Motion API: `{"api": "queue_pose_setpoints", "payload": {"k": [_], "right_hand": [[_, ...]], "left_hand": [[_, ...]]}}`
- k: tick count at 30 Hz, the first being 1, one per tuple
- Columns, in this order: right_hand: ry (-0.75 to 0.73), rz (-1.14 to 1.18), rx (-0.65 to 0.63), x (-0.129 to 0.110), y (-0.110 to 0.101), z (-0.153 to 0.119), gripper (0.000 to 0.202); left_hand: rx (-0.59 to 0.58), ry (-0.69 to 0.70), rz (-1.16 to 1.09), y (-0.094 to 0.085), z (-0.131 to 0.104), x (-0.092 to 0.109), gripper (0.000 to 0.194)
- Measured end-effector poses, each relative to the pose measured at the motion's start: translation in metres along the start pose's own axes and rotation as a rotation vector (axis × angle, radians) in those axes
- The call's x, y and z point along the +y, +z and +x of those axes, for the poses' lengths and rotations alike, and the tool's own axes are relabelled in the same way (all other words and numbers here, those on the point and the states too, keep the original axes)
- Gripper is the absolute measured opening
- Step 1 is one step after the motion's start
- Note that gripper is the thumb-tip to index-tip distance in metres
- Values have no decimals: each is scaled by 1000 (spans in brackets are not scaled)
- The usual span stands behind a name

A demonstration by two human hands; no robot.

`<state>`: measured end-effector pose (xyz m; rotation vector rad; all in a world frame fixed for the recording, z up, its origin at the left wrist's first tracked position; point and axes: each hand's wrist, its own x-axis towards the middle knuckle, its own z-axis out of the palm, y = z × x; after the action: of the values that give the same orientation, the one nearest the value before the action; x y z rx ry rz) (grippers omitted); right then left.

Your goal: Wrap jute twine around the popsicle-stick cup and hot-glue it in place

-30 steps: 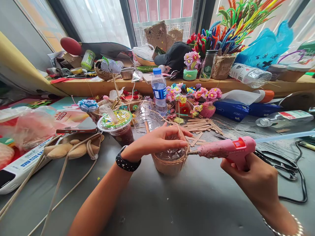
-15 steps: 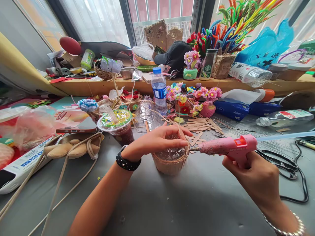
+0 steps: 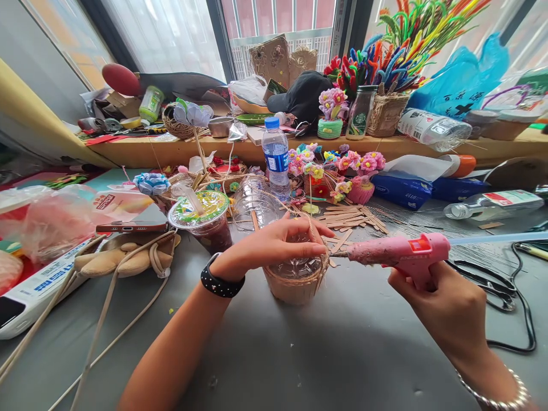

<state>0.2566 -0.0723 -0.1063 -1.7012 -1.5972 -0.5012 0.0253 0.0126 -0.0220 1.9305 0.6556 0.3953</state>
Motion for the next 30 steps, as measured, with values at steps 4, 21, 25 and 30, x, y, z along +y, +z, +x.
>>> {"api": "queue_pose_setpoints", "payload": {"k": [4, 21, 25, 30], "right_hand": [[-7, -32, 5, -2, 0, 2, 24], [-2, -3, 19, -1, 5, 0, 20], [-24, 8, 30, -1, 4, 0, 21], [-2, 18, -1, -3, 6, 0, 19]], "left_hand": [[3, -13, 1, 0, 0, 0, 12], [10, 12, 3, 1, 1, -1, 13], [13, 27, 20, 1, 1, -2, 14], [17, 31, 38, 1, 1, -2, 14]]}}
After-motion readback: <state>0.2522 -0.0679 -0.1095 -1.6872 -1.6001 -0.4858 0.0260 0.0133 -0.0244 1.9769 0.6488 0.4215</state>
